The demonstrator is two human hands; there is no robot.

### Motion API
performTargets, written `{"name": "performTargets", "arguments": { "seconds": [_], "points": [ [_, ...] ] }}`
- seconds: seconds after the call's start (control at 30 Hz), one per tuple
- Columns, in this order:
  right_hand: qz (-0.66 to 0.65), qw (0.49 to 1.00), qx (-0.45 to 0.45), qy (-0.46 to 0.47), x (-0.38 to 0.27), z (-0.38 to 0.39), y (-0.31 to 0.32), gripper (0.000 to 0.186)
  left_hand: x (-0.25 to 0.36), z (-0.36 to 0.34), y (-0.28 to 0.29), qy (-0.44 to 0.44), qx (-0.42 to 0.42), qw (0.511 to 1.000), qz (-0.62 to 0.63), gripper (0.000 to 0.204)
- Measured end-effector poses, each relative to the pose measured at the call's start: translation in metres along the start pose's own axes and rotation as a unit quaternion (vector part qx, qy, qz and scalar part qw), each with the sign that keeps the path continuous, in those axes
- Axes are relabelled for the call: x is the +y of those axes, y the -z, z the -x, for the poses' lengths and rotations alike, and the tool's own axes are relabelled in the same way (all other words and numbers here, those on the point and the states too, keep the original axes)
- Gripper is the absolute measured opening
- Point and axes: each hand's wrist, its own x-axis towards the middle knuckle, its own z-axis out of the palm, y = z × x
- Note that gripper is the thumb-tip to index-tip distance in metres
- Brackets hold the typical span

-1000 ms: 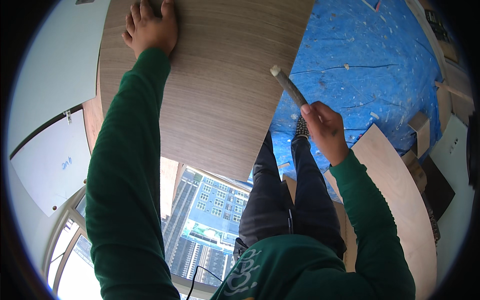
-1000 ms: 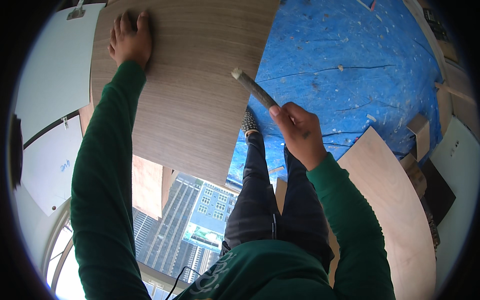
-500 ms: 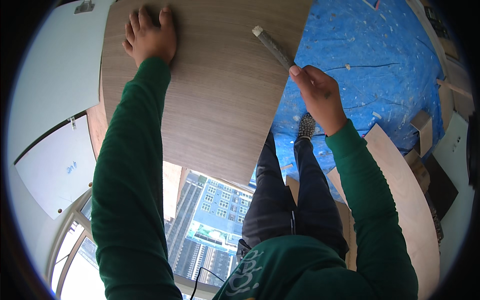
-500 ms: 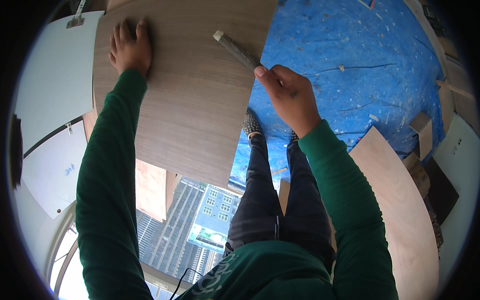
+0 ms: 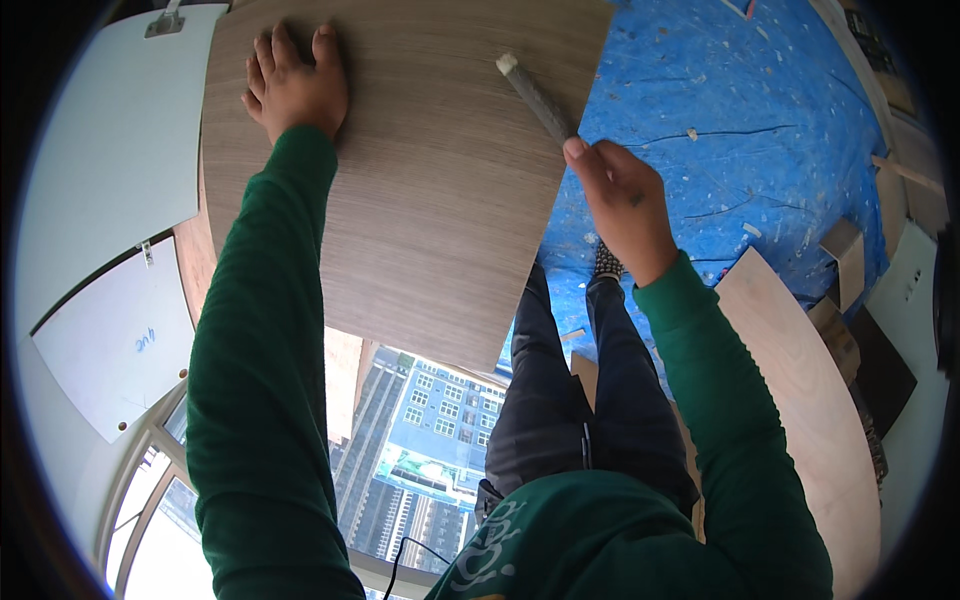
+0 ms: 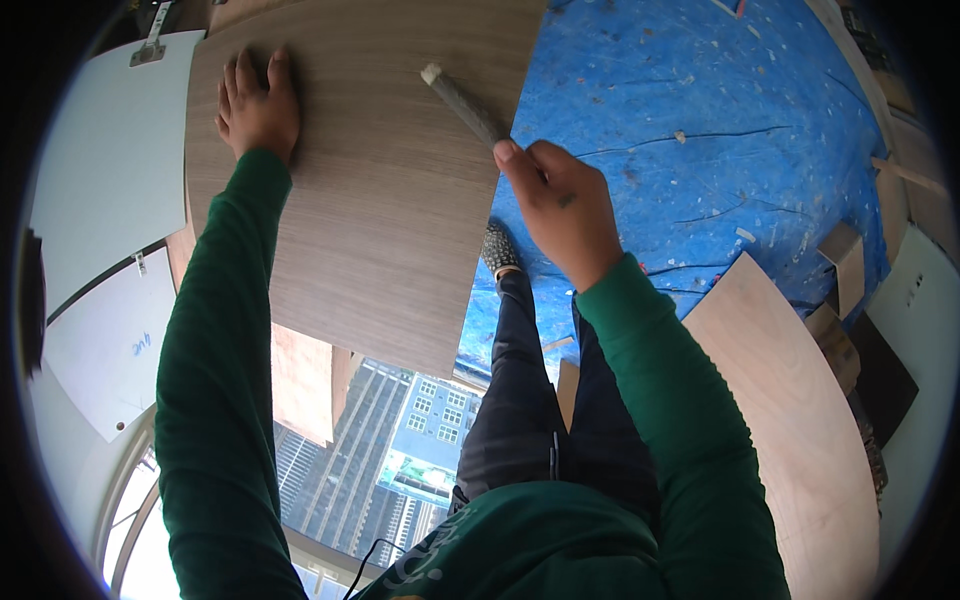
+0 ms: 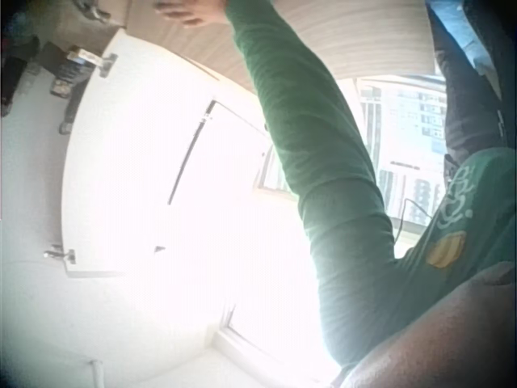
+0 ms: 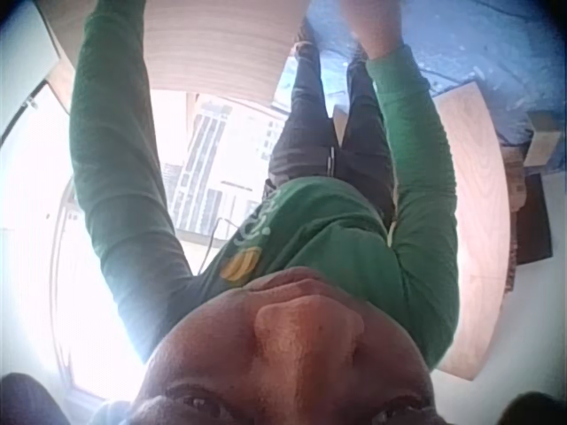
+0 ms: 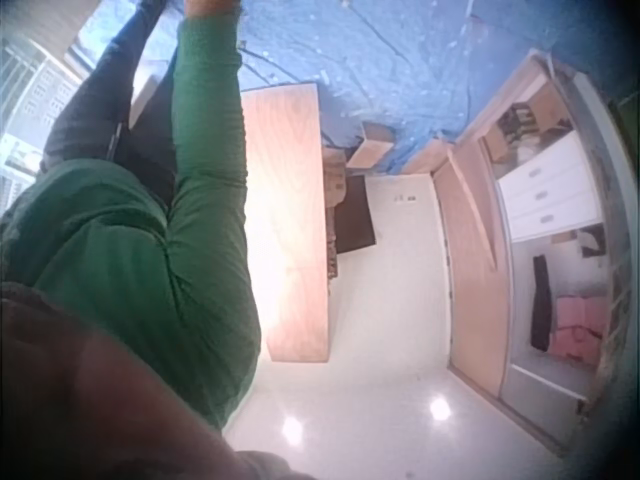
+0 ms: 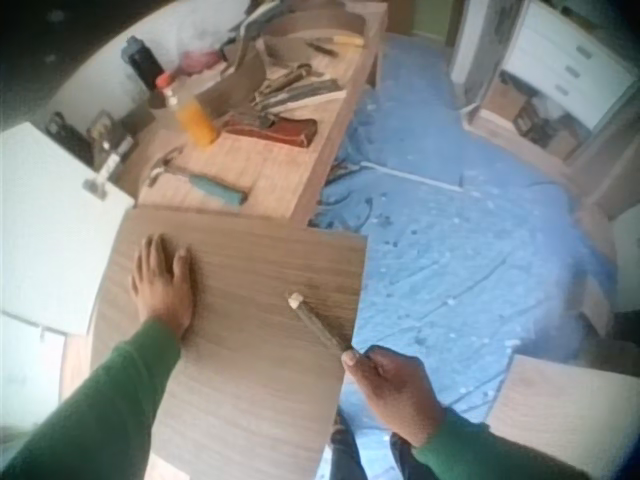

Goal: The person uses a hand plane to smooth the edge of a curved wooden board, then uses a chisel to refine the same edge. The person works on a single board throughout the clip.

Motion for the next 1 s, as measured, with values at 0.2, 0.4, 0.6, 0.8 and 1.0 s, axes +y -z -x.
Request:
{"name": "performTargets", "arguments": {
  "seconds": [0.2,0.4,0.6,0.8,1.0],
  "points": [
    [0.021,0.993,-0.081,-0.078,-0.001,0.07,0.0,0.052,0.002,0.002,0.001,0.005,-0.005,1.0,0.0,0.085],
    [-0.026,0.997,-0.013,-0.072,0.006,-0.023,0.009,0.053,0.0,0.0,0.0,0.008,-0.003,1.0,-0.006,0.085],
    [0.044,0.995,-0.033,-0.077,-0.011,0.037,0.006,0.052,-0.002,0.0,-0.001,0.003,0.003,1.0,-0.003,0.085],
    [0.019,0.997,0.002,-0.073,0.002,-0.015,0.018,0.058,-0.002,0.002,-0.003,-0.012,0.017,1.0,0.003,0.084],
    [0.047,0.998,0.011,-0.028,-0.012,-0.042,0.028,0.055,-0.008,0.0,-0.01,-0.017,0.036,0.999,0.002,0.085]
  ]
}}
